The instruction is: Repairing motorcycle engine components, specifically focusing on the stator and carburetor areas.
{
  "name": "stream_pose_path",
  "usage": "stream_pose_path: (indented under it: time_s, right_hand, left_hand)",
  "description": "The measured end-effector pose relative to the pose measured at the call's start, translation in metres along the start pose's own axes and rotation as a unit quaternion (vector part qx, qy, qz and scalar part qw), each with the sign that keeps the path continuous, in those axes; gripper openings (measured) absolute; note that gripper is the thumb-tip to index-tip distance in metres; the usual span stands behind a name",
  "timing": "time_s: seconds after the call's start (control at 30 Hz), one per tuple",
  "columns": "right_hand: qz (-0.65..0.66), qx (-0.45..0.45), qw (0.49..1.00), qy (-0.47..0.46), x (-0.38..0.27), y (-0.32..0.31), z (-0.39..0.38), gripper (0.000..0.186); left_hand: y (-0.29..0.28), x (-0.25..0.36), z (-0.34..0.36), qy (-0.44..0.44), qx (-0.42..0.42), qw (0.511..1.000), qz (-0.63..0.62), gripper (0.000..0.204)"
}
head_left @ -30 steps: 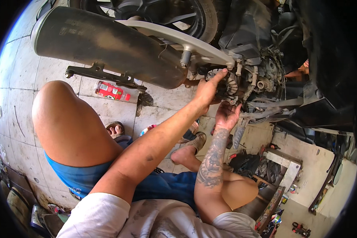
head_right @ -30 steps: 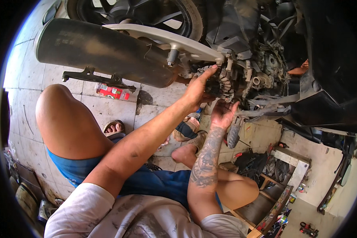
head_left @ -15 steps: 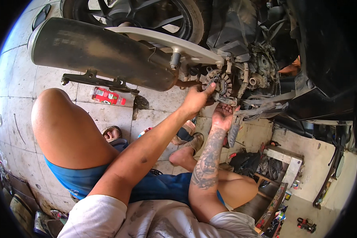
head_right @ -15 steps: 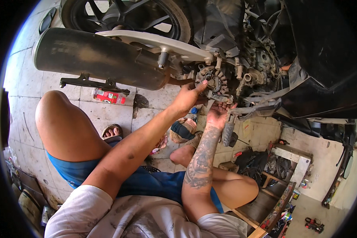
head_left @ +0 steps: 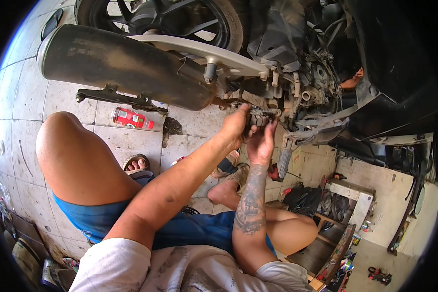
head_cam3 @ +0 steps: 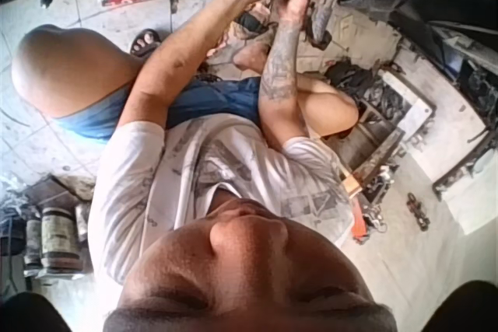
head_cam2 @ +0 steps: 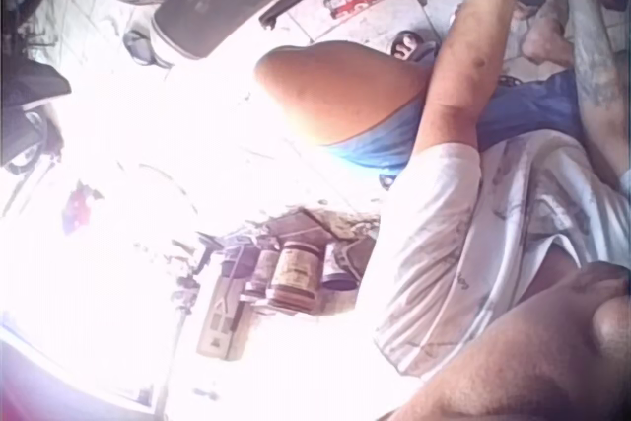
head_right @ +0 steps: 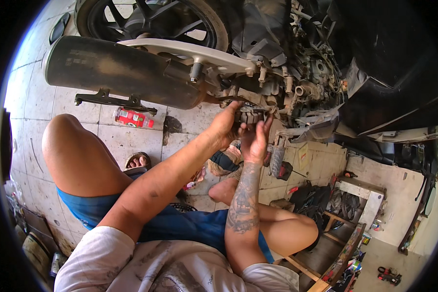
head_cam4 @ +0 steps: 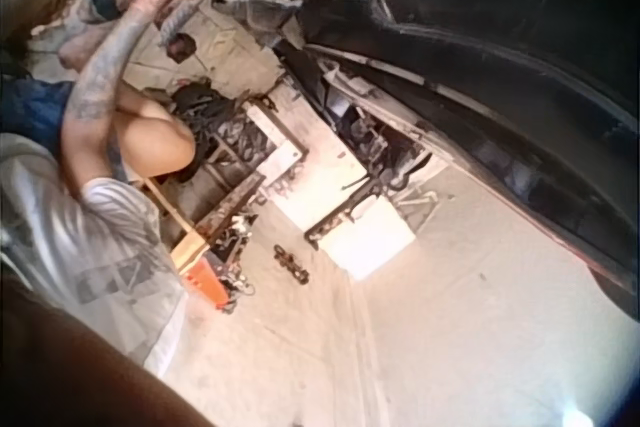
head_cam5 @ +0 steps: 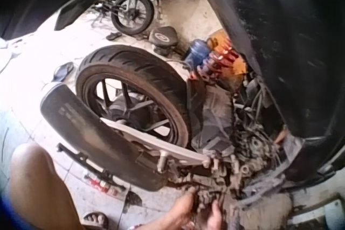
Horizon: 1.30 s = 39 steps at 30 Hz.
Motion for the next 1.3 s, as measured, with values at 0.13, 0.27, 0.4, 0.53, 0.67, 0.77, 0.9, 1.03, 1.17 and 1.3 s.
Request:
stream_pose_path:
  time_s: [0.13,0.27,0.4,0.53,0.67,0.77,0.9,1.03,1.17,1.3]
  right_hand:
    - [-0.081,0.007,0.997,0.011,0.016,-0.009,0.003,0.057]
    - [-0.033,0.077,0.994,0.063,0.037,-0.028,0.003,0.025]
    - [0.019,0.035,0.998,0.055,0.04,-0.042,0.014,0.023]
    - [0.024,0.043,0.996,0.075,0.04,-0.027,0.018,0.036]
    - [-0.024,0.097,0.987,0.127,0.024,-0.007,0.006,0.063]
    - [-0.005,0.139,0.979,0.148,0.025,-0.021,-0.004,0.068]
    - [-0.001,0.171,0.956,0.238,0.032,-0.025,-0.034,0.069]
    - [0.058,0.065,0.974,0.207,0.043,-0.033,-0.032,0.064]
    - [0.024,0.046,0.994,0.096,0.042,-0.04,-0.028,0.062]
    - [0.134,0.03,0.989,0.056,0.046,-0.024,-0.018,0.056]
  left_hand:
    - [0.0,0.001,0.008,-0.023,-0.007,1.0,-0.02,0.04]
    - [0.006,0.002,0.015,-0.032,-0.027,0.996,-0.081,0.044]
    - [0.016,0.001,0.014,-0.045,-0.037,0.991,-0.12,0.043]
    - [0.005,0.011,0.009,-0.018,-0.02,0.993,-0.116,0.037]
    - [-0.023,0.006,-0.01,0.005,0.024,0.998,0.063,0.033]
    - [-0.042,0.031,-0.026,0.285,0.124,0.877,0.367,0.052]
    - [-0.013,0.024,-0.08,0.431,0.035,0.589,0.683,0.048]
    - [0.005,-0.007,-0.103,0.51,-0.027,0.355,0.783,0.04]
    - [-0.004,0.019,-0.111,0.547,0.076,0.472,0.688,0.048]
    - [-0.061,0.035,-0.074,0.386,0.237,0.664,0.595,0.048]
Point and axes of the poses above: each hand's wrist, its own z-axis towards the middle knuckle, its own y-axis out of the palm, x = y × z, the point moved 9 cm from there along z, towards the middle knuckle, and after that the axes turned 12 degrees about -y, right-handed, at the moved point
